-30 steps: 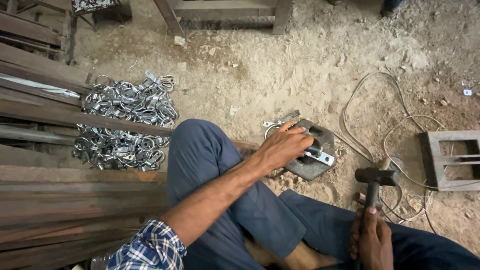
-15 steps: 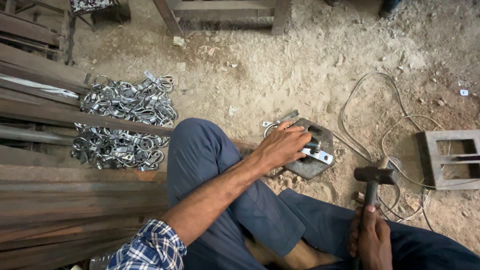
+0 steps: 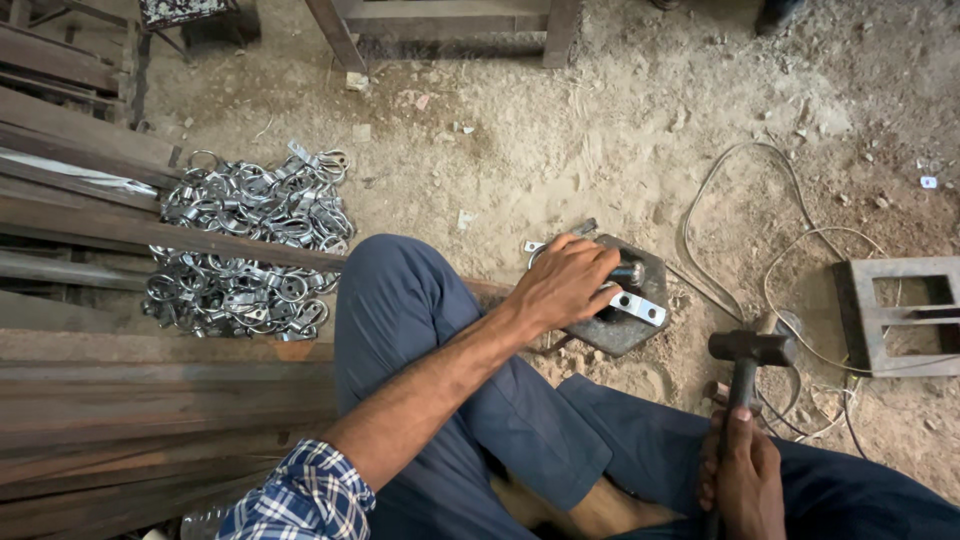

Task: The person sits on the floor and uses a hammer to strike a metal piece placed on a small anvil. They repeatedly adjust the metal piece and strike it with the hammer to shape it.

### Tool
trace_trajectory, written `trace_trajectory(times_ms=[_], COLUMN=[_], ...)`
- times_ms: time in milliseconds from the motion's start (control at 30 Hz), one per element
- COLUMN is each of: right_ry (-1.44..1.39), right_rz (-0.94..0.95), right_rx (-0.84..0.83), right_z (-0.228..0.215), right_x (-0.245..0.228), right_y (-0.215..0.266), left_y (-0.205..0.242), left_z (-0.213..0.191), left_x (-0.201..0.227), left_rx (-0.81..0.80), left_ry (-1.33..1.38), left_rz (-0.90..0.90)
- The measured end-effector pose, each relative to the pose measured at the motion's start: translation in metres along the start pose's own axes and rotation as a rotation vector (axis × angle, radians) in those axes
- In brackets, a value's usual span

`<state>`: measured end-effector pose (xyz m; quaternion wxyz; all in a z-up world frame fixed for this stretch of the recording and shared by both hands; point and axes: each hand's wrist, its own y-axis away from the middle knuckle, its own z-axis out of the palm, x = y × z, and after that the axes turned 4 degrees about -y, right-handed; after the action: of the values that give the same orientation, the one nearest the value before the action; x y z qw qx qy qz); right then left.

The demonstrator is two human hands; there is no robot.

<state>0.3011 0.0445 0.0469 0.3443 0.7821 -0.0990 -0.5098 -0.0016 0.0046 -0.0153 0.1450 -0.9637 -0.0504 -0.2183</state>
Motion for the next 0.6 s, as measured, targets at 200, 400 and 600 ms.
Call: trace_trajectory(times_ms=[200,400,600], right_ry=[0.019,-0.041,-0.038], right_rz=[-0.011,0.000,-0.032], right_rx=[0.016,0.007,-0.013], right_z=[0.000,-0.002,-0.005], right_x=[-0.005,0.005,0.015], right_y=[0.005,-0.003,-0.011], left_y=[-0.007,-0.009,-0.001], left_z=[-0.016,-0.045,-0.028], left_x=[0.001,-0.004,-0.021], left_rx=[0.068,0.085,0.506], left_ry=[0.093,0.417,0.377], left_rz=[-0.064,-0.512,-0.331])
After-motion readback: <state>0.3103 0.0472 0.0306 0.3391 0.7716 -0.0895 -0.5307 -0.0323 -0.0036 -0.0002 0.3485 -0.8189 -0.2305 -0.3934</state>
